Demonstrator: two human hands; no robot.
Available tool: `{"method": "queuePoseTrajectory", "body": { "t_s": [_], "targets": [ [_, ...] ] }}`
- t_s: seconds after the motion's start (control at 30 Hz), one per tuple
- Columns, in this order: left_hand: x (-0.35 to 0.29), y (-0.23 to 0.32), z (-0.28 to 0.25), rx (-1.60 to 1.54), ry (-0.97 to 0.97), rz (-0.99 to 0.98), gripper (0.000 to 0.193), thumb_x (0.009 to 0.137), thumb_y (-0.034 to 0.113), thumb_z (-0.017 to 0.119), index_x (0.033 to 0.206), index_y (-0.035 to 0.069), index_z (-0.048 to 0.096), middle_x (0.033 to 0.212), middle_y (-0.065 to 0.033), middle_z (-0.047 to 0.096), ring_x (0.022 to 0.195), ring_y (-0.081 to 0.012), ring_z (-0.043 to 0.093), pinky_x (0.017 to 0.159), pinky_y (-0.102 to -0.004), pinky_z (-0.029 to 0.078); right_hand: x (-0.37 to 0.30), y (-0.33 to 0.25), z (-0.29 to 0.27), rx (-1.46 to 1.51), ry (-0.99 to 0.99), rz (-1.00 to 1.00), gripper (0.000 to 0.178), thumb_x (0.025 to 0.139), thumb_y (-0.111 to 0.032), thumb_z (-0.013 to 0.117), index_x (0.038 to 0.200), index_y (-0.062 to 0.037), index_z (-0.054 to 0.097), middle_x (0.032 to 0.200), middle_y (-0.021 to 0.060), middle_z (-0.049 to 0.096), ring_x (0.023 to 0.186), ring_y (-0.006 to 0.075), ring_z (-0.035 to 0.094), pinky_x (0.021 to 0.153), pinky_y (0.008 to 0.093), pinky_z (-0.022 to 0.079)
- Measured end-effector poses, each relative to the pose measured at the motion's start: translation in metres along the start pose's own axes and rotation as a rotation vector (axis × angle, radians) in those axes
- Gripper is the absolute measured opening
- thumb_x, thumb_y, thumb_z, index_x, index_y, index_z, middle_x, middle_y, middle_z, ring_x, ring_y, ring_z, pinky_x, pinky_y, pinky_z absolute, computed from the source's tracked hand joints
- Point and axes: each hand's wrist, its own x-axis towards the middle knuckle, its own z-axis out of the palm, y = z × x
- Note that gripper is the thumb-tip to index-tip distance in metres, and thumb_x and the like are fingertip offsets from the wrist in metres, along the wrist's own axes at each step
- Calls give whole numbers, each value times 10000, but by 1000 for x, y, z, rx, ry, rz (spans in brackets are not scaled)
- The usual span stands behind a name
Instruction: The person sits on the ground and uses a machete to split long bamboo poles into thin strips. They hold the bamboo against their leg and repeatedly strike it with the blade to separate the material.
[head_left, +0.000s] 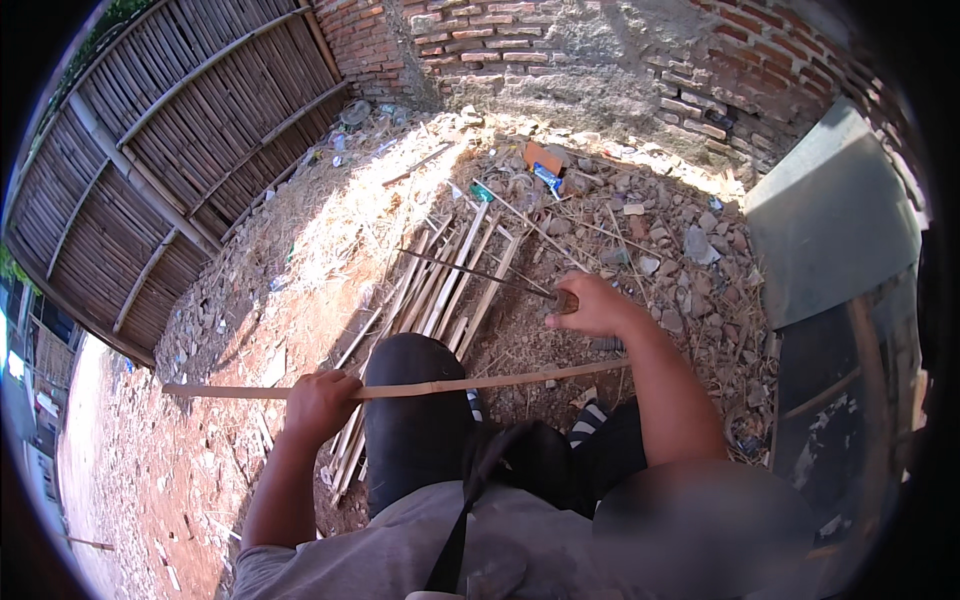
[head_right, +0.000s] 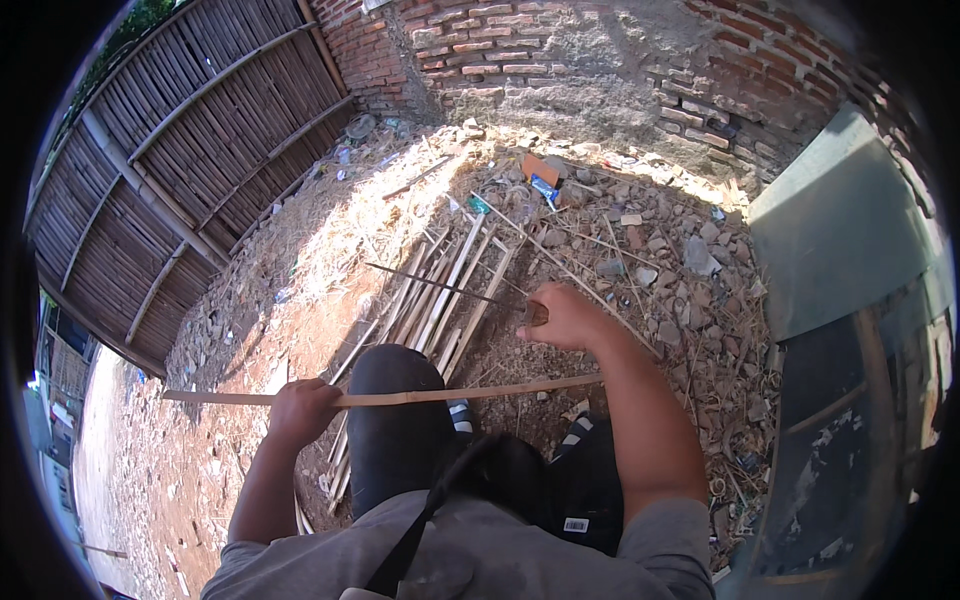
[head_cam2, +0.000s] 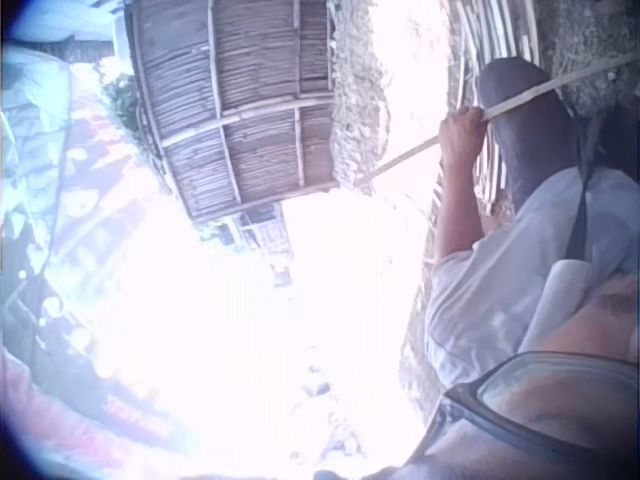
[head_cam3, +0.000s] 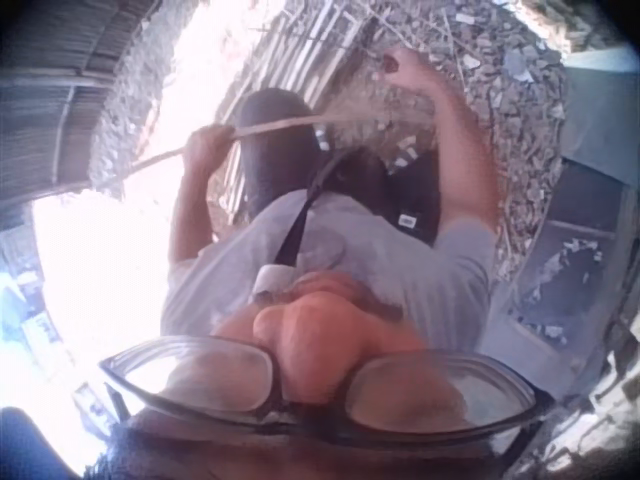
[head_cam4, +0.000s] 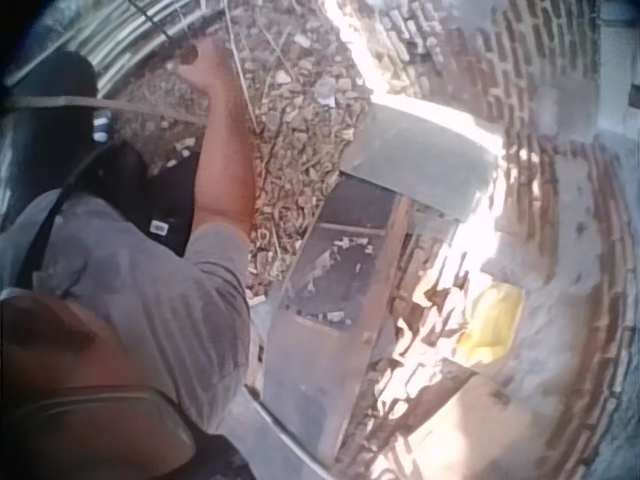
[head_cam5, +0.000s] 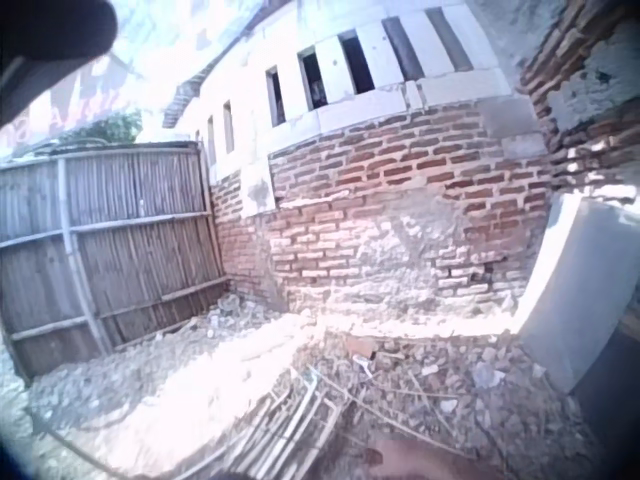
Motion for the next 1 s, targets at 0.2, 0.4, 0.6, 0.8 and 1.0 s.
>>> {"method": "queuePoseTrajectory", "body": {
  "t_s": [0.2,0.4,0.6,0.8,1.0],
  "targets": [
    [47,1,-52,39,42,189,131,818,293,747,830,167,716,720,-37,640,728,-270,672,680,-443,528,2,-37,37,301,-271,-17,564,792,-458,821,1111,-12,693,1037,131,710,981,252,677,888,375,515],
    [88,-7,-79,83,95,256,133,840,308,712,822,178,696,714,-14,622,734,-243,671,734,-419,495,1,-46,35,625,-249,71,461,786,-417,857,1025,-50,715,931,63,731,901,163,677,840,345,520],
    [118,0,-92,228,107,285,77,807,275,730,812,207,693,703,26,615,728,-207,659,747,-392,470,6,-35,39,777,-195,27,455,710,-353,930,969,-51,710,904,55,725,860,145,676,805,330,530],
    [151,14,-107,254,173,377,100,785,258,746,807,196,670,723,31,618,764,-195,647,812,-390,426,7,-35,37,670,-178,59,424,725,-312,917,984,-52,706,891,46,720,840,142,668,804,328,528],
    [174,27,-101,202,544,316,446,795,253,793,1208,154,655,1198,-54,628,1256,-278,532,1117,-530,315,8,-28,40,796,-32,58,388,788,-298,875,1021,-41,700,885,33,719,827,126,656,799,325,524]
  ]
}}
